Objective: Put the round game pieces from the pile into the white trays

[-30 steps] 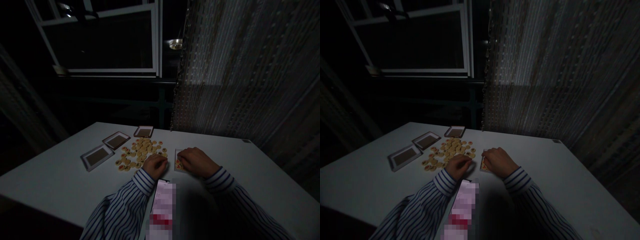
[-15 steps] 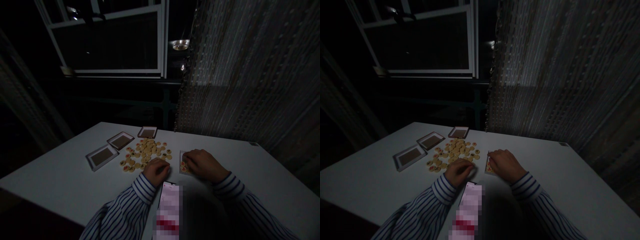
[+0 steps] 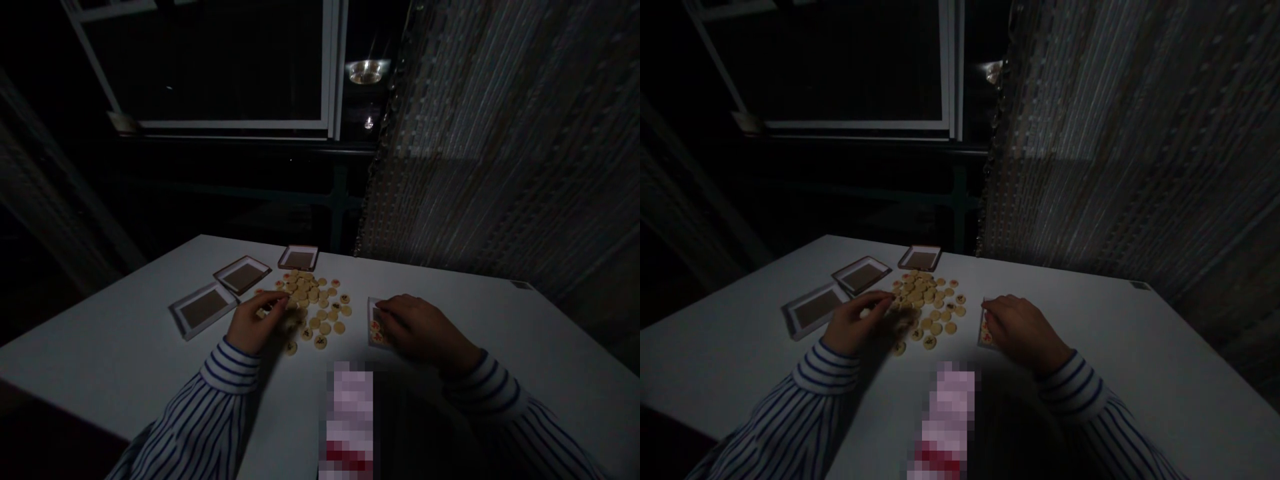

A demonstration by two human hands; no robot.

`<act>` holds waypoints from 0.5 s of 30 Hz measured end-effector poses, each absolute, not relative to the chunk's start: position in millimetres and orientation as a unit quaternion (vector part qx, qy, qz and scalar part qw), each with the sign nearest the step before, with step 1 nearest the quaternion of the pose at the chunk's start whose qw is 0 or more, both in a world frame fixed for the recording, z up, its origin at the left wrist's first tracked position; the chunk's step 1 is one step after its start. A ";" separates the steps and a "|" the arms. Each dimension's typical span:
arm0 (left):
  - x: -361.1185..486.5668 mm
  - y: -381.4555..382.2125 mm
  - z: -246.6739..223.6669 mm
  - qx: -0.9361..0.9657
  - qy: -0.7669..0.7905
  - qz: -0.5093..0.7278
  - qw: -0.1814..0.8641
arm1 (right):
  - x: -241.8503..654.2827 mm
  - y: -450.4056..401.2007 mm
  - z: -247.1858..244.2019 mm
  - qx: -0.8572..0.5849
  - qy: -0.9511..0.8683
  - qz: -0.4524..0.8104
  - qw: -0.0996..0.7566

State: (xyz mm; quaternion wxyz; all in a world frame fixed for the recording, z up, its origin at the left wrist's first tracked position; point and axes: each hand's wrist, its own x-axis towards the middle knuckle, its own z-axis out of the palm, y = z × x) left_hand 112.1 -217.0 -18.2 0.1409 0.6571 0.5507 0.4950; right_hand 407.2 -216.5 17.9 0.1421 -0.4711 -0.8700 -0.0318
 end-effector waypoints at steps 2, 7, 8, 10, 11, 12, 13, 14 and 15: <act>103.5 -213.8 -13.4 0.643 0.568 0.492 0.149 | 404.6 -216.2 18.5 -0.466 -0.871 -0.023 0.151; 85.6 -198.5 -0.5 0.618 0.592 0.495 0.149 | 390.1 -214.5 25.6 -0.459 -0.877 -0.011 0.139; 81.6 -193.6 1.4 0.616 0.593 0.497 0.151 | 386.0 -213.9 27.8 -0.459 -0.879 -0.008 0.132; 73.3 -182.8 3.9 0.613 0.588 0.503 0.157 | 377.0 -212.6 32.2 -0.457 -0.881 -0.001 0.120; 69.2 -177.4 4.4 0.620 0.579 0.504 0.161 | 372.4 -211.6 34.2 -0.454 -0.883 0.002 0.116; 65.2 -172.3 4.4 0.626 0.571 0.506 0.161 | 367.9 -210.5 35.9 -0.451 -0.885 0.006 0.112; 61.5 -167.8 3.8 0.631 0.568 0.504 0.158 | 363.5 -209.2 37.3 -0.448 -0.887 0.010 0.109; 58.1 -163.9 2.6 0.635 0.568 0.500 0.153 | 359.3 -207.4 38.2 -0.446 -0.889 0.015 0.106; 55.1 -160.8 0.6 0.638 0.571 0.496 0.148 | 355.4 -205.3 38.9 -0.446 -0.889 0.019 0.103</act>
